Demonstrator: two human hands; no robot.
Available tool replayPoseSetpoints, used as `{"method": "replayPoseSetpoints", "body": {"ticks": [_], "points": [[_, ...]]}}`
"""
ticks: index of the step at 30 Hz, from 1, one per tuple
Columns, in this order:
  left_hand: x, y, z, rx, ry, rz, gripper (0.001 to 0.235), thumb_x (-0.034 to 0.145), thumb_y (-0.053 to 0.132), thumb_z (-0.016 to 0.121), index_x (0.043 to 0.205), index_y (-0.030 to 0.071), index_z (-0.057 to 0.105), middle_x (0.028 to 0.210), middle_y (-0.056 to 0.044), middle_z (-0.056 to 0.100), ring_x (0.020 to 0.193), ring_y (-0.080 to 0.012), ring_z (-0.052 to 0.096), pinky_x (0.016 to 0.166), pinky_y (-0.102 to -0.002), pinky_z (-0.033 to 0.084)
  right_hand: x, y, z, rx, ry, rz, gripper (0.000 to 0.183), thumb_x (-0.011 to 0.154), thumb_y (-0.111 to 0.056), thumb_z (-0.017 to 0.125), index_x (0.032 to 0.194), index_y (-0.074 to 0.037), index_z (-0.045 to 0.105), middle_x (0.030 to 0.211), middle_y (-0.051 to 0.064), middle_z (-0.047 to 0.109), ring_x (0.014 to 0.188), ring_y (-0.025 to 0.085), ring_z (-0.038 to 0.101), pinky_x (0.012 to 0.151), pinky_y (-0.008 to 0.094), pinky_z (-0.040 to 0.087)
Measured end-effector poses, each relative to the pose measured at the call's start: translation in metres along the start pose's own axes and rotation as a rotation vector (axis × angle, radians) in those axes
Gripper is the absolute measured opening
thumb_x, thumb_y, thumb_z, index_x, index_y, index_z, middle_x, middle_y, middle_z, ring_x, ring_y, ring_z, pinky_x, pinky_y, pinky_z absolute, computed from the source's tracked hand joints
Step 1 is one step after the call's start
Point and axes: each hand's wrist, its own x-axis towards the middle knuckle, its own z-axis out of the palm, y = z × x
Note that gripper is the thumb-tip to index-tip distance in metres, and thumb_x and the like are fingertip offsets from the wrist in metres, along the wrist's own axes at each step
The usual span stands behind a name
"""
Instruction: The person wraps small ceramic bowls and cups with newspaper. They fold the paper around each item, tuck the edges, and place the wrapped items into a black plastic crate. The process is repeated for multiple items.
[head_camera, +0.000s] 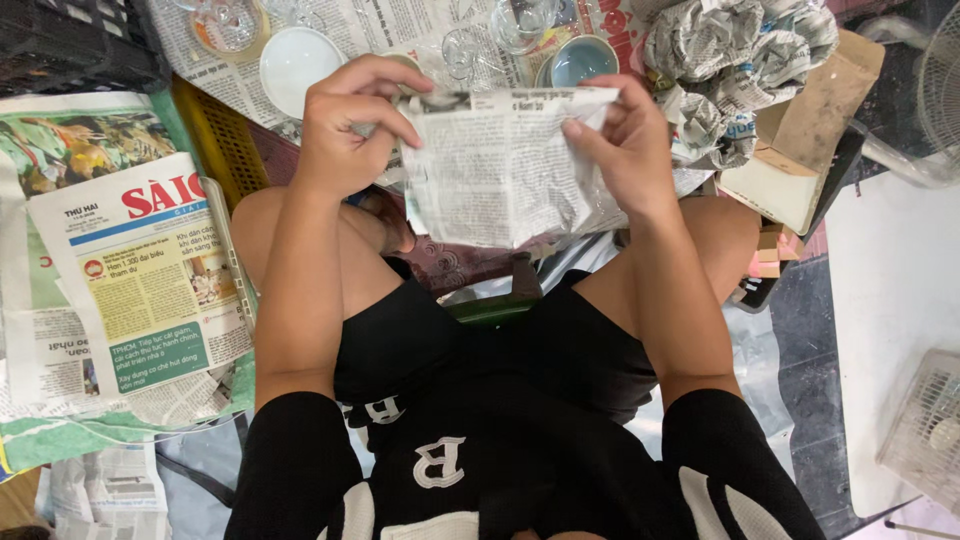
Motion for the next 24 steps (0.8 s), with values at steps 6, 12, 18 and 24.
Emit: {"method": "replayPoseSetpoints", "body": {"ticks": [6,12,18,24], "points": [[0.021,0.027,0.009,0.334,0.260,0.205,0.017,0.090,0.004,0.060,0.102,0.000,0.072,0.116,-0.017,0.069,0.103,-0.0351,0.068,0.097,-0.044,0.054,-0.014,-0.009,0.003,-0.079,0.008,-0.220,0.039,0.103,0.011,0.070,0.135,-0.001,0.051,0.118,0.011,0.071,0.110,0.016,0.071,0.096,0.029,0.058],[0.017,0.054,0.056,0.420,-0.181,0.132,0.022,0.092,0.025,0.083,0.101,0.006,0.077,0.091,-0.009,0.076,0.079,-0.0238,0.069,0.077,-0.043,0.050,-0.032,-0.006,0.023,-0.149,-0.133,-0.333,0.039,0.099,0.012,0.073,0.130,-0.001,0.054,0.119,0.011,0.066,0.105,0.016,0.068,0.095,0.027,0.055],[0.004,0.046,0.058,0.236,-0.196,0.013,0.018,0.094,0.021,0.083,0.104,0.008,0.076,0.083,-0.003,0.073,0.063,-0.0114,0.064,0.054,-0.027,0.046,-0.026,-0.009,0.028,-0.565,-0.109,-0.391,0.017,0.094,0.000,0.081,0.109,-0.003,0.074,0.095,0.006,0.076,0.076,0.009,0.068,0.066,0.024,0.049],[0.013,0.043,0.055,0.375,-0.107,-0.085,0.010,0.098,0.021,0.083,0.099,0.011,0.083,0.074,-0.003,0.074,0.054,-0.0153,0.061,0.048,-0.032,0.040,-0.017,-0.009,0.039,-0.578,0.005,-0.380,0.011,0.099,-0.002,0.079,0.110,-0.003,0.077,0.083,0.002,0.074,0.068,0.005,0.064,0.060,0.023,0.047]]}}
